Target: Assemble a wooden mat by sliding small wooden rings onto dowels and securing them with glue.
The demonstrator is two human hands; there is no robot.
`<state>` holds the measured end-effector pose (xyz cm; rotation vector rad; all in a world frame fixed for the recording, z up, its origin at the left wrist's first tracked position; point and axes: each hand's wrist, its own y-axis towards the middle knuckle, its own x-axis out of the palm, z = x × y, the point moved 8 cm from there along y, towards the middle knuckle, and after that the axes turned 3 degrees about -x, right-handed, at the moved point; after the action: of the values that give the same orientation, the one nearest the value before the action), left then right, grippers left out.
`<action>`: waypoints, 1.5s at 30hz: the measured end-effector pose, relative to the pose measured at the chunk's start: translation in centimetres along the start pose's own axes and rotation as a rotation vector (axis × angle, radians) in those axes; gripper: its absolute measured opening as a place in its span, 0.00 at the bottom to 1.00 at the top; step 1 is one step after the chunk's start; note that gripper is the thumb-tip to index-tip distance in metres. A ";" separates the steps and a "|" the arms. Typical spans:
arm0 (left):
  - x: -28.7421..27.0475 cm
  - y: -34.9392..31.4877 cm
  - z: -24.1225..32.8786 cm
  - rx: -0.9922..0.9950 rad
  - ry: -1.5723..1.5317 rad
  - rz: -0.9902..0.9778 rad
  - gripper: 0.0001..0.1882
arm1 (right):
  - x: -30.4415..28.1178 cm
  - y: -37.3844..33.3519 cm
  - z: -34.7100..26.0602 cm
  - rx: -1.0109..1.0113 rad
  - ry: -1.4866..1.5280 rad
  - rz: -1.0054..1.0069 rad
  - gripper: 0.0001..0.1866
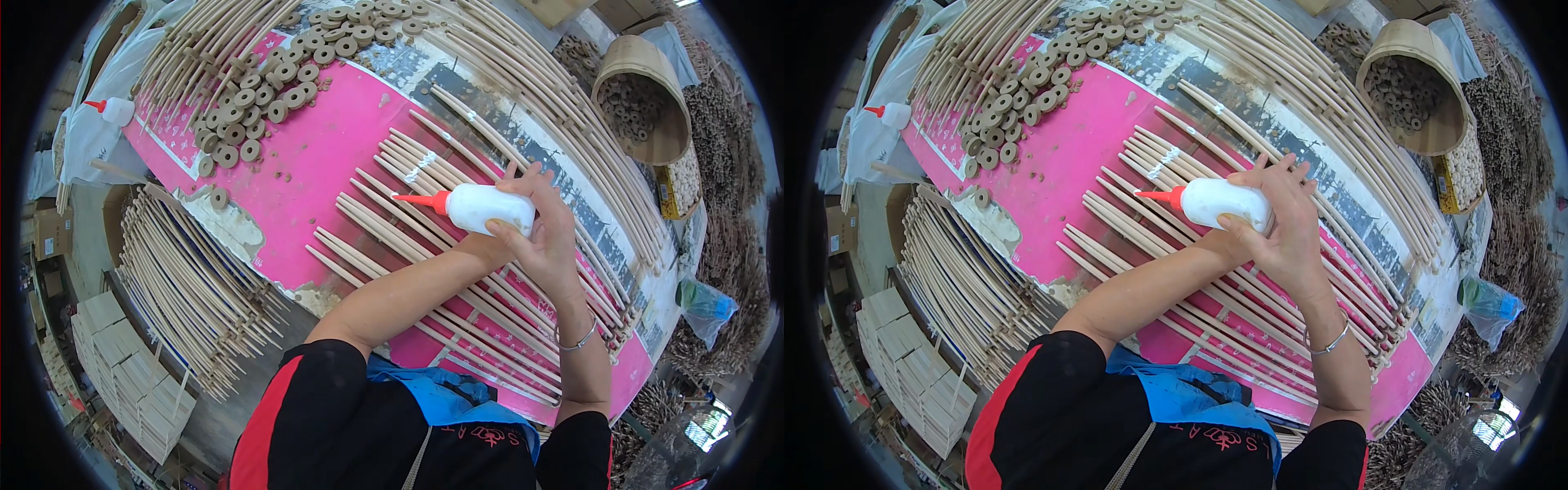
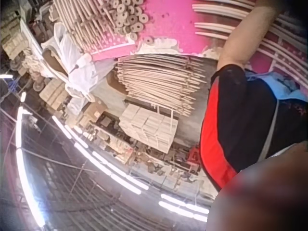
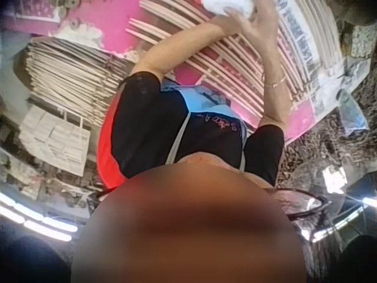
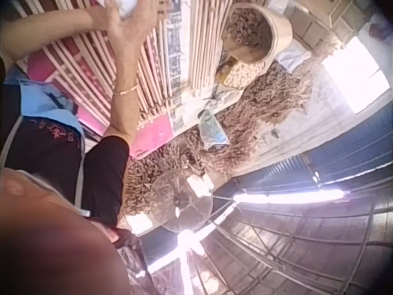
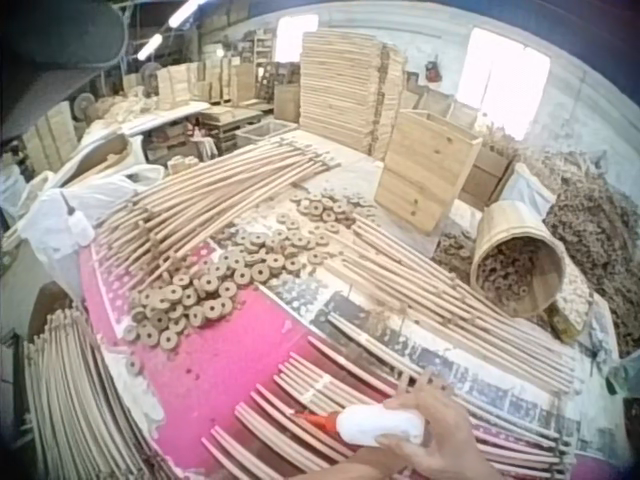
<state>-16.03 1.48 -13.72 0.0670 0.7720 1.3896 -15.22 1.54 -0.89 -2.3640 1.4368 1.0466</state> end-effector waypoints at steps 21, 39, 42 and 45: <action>0.0 -0.2 0.2 0.026 0.005 0.005 0.38 | -0.1 -0.1 -0.6 0.034 0.000 -0.049 0.23; 0.7 -0.5 -1.8 -0.114 -0.898 0.028 0.39 | 1.6 -0.2 -1.0 0.050 0.094 -0.041 0.23; 1.0 -0.8 -1.8 -0.141 -1.074 0.034 0.39 | 1.5 -0.2 -1.4 0.049 0.059 -0.070 0.23; 1.3 -1.3 -1.7 -0.166 -1.254 0.039 0.39 | 0.9 -0.3 -1.8 0.031 0.030 -0.058 0.24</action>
<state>-15.85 1.66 -16.18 0.7444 -0.3909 1.1438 -13.90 0.17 -0.23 -2.3943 1.3760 0.9711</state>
